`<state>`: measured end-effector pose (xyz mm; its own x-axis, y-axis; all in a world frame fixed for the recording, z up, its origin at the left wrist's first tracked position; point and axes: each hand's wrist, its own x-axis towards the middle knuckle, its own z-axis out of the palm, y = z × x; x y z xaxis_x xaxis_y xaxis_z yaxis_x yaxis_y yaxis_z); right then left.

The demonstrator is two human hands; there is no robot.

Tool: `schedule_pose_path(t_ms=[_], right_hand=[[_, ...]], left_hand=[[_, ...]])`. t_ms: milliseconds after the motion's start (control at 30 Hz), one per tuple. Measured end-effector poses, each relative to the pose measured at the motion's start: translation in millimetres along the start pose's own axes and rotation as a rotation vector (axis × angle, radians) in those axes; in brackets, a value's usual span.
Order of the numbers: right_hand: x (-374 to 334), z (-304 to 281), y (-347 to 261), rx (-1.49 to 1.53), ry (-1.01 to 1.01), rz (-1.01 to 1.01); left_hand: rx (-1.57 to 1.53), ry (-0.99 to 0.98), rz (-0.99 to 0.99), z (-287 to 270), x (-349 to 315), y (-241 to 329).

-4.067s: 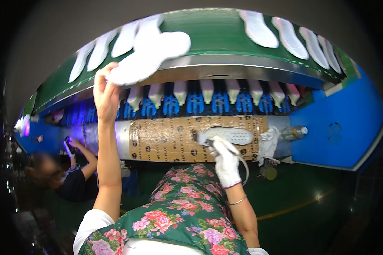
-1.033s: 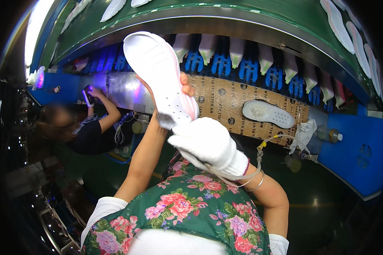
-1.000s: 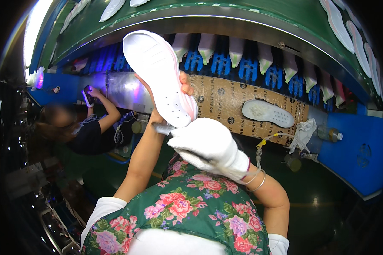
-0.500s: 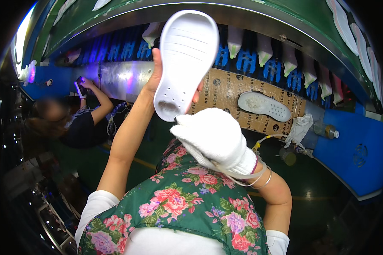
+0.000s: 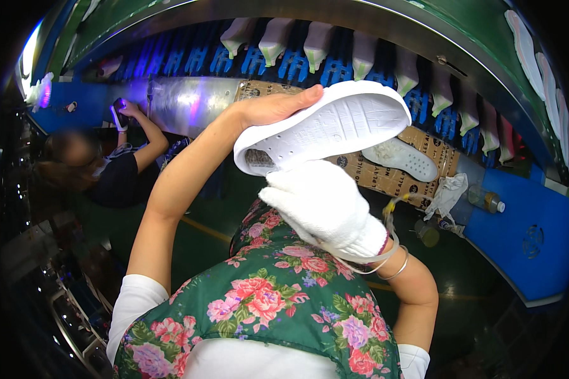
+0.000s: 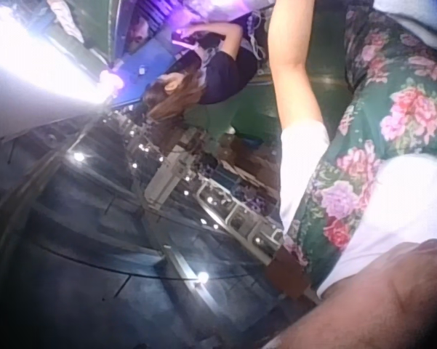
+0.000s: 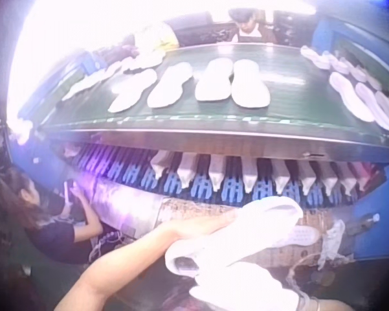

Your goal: The person applies adhesive across the inner and outer surfaces of shoe soles using a fluid-dispensing brush tool and places the coated shoe soles onto a conveyor belt.

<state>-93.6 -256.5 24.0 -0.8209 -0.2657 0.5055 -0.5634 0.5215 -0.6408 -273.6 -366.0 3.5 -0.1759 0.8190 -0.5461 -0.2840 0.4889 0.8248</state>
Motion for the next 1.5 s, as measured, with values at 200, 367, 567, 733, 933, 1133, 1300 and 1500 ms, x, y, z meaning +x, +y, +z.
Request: schedule_pose_path(t_ms=[200, 367, 567, 733, 933, 1133, 1300, 1500], right_hand=[[3, -11, -5, 0.300, -0.001, 0.315], [3, -5, -1, 0.059, -0.025, 0.184], [-1, -8, 1, 0.277, 0.011, 0.450], [-4, -5, 4, 0.183, 0.000, 0.318], [4, 4, -12, 0.130, 0.003, 0.201], [-5, 5, -5, 0.156, 0.113, 0.375], [-11, 8, -3, 0.528, 0.230, 0.655], [-33, -4, 21, 0.954, 0.850, 0.889]], left_hand=[[0.254, -0.153, -0.052, 5, -6, 14], [0.404, -0.179, -0.091, -7, 13, -2], [0.570, -0.137, -0.145, -8, 17, -2], [0.561, -0.134, -0.125, -6, 10, 6], [0.588, -0.024, -0.063, -17, 28, -15], [0.400, -0.031, -0.098, -19, 19, -8], [0.142, -0.043, -0.133, -20, 21, -14], [-0.802, -0.428, 0.073, -11, 34, -63]])
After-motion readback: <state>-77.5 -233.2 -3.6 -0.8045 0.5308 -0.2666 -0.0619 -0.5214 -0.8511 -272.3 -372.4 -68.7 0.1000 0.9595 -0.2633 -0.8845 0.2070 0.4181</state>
